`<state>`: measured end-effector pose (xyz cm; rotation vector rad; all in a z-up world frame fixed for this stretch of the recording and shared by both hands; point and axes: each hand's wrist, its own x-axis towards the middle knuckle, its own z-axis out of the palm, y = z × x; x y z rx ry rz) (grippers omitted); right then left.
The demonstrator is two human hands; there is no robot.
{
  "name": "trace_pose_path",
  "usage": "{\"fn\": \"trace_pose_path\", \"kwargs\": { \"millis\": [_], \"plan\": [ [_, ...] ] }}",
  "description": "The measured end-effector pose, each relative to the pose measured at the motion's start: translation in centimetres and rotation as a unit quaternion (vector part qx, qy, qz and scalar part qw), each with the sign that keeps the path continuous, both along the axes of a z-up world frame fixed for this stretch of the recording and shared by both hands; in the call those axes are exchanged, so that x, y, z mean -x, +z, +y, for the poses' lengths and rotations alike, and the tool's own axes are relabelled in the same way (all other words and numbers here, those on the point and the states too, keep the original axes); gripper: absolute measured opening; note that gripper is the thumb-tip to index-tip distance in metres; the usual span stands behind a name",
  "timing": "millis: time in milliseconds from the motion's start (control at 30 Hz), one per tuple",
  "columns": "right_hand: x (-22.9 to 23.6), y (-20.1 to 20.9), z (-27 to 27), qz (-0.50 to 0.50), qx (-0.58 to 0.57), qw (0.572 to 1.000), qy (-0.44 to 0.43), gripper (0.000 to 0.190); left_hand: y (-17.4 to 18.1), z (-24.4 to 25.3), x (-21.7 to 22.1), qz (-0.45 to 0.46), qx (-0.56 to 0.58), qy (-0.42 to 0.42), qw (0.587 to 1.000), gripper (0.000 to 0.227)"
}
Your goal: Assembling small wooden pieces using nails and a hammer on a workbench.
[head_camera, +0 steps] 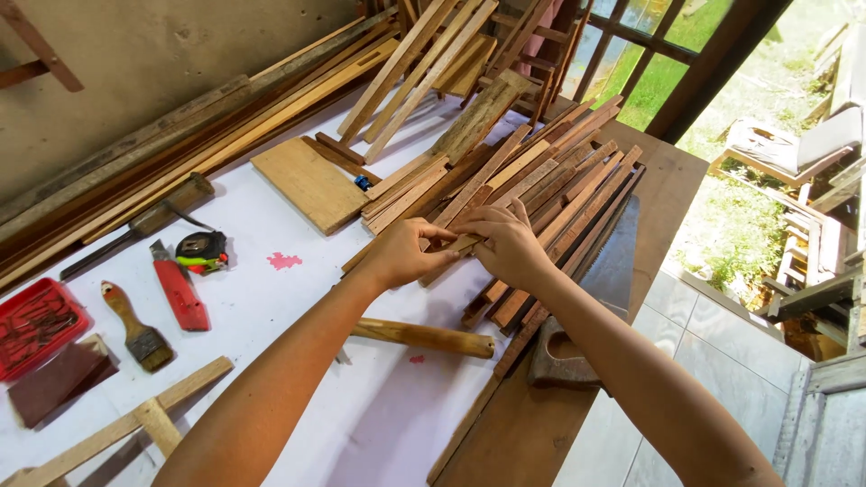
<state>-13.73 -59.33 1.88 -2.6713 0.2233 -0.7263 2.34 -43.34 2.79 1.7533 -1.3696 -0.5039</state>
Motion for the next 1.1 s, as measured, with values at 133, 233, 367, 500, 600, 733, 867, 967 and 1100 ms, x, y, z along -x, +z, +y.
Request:
{"fn": "trace_pose_path", "kwargs": {
  "millis": [133,233,367,500,600,733,867,967,1100],
  "plan": [
    [-0.3,1.7,3.0,0.064,-0.021,0.997,0.038,0.035,0.6,3.8,-0.3,-0.007,-0.008,0.009,1.0,0.043],
    [-0.5,1.5,4.9,0.024,-0.059,0.991,0.117,0.036,0.9,7.2,-0.2,-0.018,-0.032,0.04,0.999,0.044],
    [0.0,3.8,9.4,0.025,-0.064,0.975,0.213,0.034,1.9,12.3,0.7,-0.023,-0.043,0.065,0.997,0.041],
    [0.1,4.4,13.6,0.083,-0.071,0.975,0.194,0.036,2.4,17.9,1.9,0.0,-0.023,0.08,0.997,0.04],
    [-0.3,4.8,17.4,0.024,-0.09,0.953,0.287,0.031,3.4,22.6,3.2,-0.035,-0.008,0.1,0.994,0.038],
    [-1.1,5.0,22.7,0.052,-0.101,0.946,0.305,0.031,4.2,28.8,4.5,-0.045,-0.035,0.153,0.987,0.036],
    [-1.9,4.9,28.1,0.085,-0.084,0.942,0.313,0.03,3.6,34.9,5.1,-0.038,-0.04,0.182,0.982,0.037],
    [-2.3,4.2,31.8,0.107,-0.088,0.933,0.331,0.03,3.0,39.2,5.9,-0.057,-0.052,0.196,0.978,0.037],
    [-3.4,2.9,36.5,0.087,-0.057,0.916,0.387,0.03,4.5,44.8,8.6,-0.082,-0.145,0.266,0.95,0.034]
  ]
}}
